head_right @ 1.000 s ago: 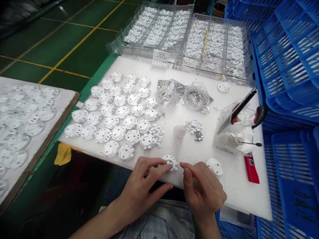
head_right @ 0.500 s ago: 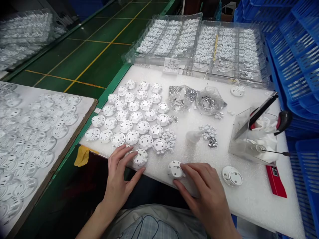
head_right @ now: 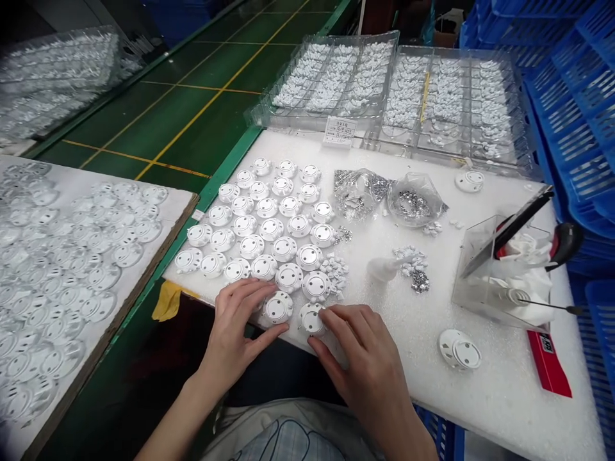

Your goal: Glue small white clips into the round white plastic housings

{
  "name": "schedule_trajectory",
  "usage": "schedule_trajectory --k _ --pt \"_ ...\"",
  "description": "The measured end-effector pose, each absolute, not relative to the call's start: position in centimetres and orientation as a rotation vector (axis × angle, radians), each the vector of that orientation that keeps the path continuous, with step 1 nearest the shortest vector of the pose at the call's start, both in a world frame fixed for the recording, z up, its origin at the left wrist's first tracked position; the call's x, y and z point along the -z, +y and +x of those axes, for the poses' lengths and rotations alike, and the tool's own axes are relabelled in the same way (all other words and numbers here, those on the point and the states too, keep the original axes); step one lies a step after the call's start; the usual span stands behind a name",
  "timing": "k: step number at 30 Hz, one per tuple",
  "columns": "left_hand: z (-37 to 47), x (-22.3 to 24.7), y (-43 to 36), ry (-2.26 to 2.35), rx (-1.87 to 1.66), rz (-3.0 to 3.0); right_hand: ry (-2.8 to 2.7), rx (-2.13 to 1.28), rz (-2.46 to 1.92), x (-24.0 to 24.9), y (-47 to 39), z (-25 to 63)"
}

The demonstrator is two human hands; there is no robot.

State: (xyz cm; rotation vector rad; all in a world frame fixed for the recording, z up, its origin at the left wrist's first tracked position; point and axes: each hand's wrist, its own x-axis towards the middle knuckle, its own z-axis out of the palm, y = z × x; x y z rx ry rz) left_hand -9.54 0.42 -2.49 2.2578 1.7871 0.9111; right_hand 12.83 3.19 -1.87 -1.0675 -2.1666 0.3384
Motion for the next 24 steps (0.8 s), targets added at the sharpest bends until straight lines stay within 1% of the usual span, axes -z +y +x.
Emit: schedule_trajectory --k 13,21,24 --pt "-9.5 2.4 0.5 1.776 -0.919 2.293 -2.212 -0.297 -1.068 2.0 3.2 12.2" --pt "-9.9 2.4 0.2 1.769 -0.917 2.209 -2.200 -0.273 -1.086 2.3 3.1 11.6" --pt "-10.0 2.3 0.3 1.759 -0.887 2.279 -2.193 -0.277 -1.082 2.2 3.1 11.6"
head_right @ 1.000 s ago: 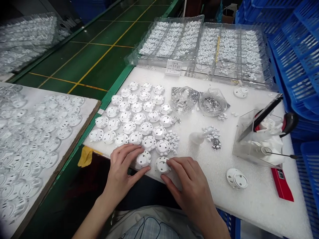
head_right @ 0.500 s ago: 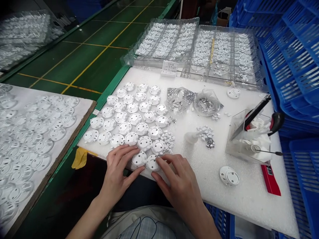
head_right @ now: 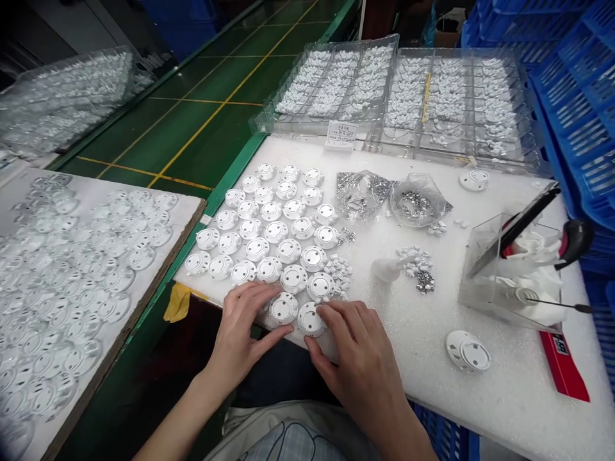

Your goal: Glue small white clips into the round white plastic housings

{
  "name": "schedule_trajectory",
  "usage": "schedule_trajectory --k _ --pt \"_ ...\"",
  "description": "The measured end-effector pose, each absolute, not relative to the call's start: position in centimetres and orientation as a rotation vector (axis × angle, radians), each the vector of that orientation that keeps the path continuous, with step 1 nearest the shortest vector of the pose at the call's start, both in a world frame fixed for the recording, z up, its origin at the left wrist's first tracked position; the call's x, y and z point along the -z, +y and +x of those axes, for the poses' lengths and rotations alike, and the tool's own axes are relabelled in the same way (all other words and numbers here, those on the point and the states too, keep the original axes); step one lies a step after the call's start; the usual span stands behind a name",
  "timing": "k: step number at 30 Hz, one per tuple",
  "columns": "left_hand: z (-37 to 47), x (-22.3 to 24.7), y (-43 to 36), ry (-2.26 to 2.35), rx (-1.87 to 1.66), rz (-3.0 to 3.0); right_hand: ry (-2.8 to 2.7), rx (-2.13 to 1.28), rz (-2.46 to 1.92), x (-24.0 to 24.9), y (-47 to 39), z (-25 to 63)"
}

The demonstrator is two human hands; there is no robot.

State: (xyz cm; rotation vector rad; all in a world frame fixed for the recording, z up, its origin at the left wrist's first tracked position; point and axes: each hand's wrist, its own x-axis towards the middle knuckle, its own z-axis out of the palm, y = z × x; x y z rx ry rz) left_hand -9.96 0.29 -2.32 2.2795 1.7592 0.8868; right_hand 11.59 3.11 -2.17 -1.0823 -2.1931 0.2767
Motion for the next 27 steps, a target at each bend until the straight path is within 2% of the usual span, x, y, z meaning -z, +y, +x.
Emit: schedule_trajectory --k 10,20,27 --pt "-9.5 3.9 0.2 1.605 -0.981 2.461 -2.179 -0.271 -1.124 1.9 2.4 14.8" --pt "-8.8 2.8 2.7 1.271 -0.962 2.736 -2.143 -0.215 -1.214 2.3 2.4 16.7" --pt "-9.6 2.8 3.4 1.175 -0.998 2.478 -2.118 -0.207 -1.198 2.6 2.7 16.5"
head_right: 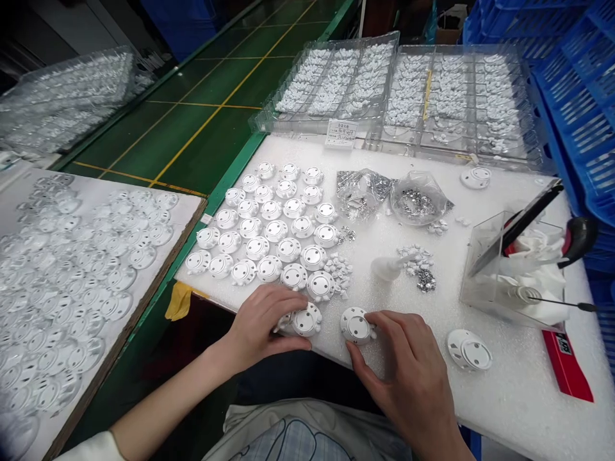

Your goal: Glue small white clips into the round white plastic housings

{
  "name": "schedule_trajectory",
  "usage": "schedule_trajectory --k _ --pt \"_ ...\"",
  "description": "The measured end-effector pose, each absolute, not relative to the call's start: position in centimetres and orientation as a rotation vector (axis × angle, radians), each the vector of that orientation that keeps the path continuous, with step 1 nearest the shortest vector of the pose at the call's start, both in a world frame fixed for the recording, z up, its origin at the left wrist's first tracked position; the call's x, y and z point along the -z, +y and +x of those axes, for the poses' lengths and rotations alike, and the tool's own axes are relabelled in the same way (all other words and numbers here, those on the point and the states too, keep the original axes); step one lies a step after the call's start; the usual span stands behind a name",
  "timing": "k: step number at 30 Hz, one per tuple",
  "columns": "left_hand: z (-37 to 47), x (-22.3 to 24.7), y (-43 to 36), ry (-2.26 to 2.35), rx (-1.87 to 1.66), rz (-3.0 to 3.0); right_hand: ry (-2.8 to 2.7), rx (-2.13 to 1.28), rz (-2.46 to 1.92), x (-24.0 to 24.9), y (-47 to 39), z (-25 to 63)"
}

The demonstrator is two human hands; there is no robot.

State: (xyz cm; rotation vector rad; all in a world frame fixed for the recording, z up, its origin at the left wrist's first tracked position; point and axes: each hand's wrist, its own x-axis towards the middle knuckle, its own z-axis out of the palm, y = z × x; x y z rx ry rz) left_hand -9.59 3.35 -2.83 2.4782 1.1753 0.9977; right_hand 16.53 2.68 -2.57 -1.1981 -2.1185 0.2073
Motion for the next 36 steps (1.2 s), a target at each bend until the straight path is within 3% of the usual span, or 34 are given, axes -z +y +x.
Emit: schedule_trajectory --k 17,36 --pt "-11.4 1.6 3.3 1.128 -1.020 1.897 -2.128 -0.127 -1.147 3.5 2.8 17.2" --pt "-9.2 2.9 4.3 1.077 -0.881 2.893 -2.141 -0.173 -1.292 3.2 2.6 16.6"
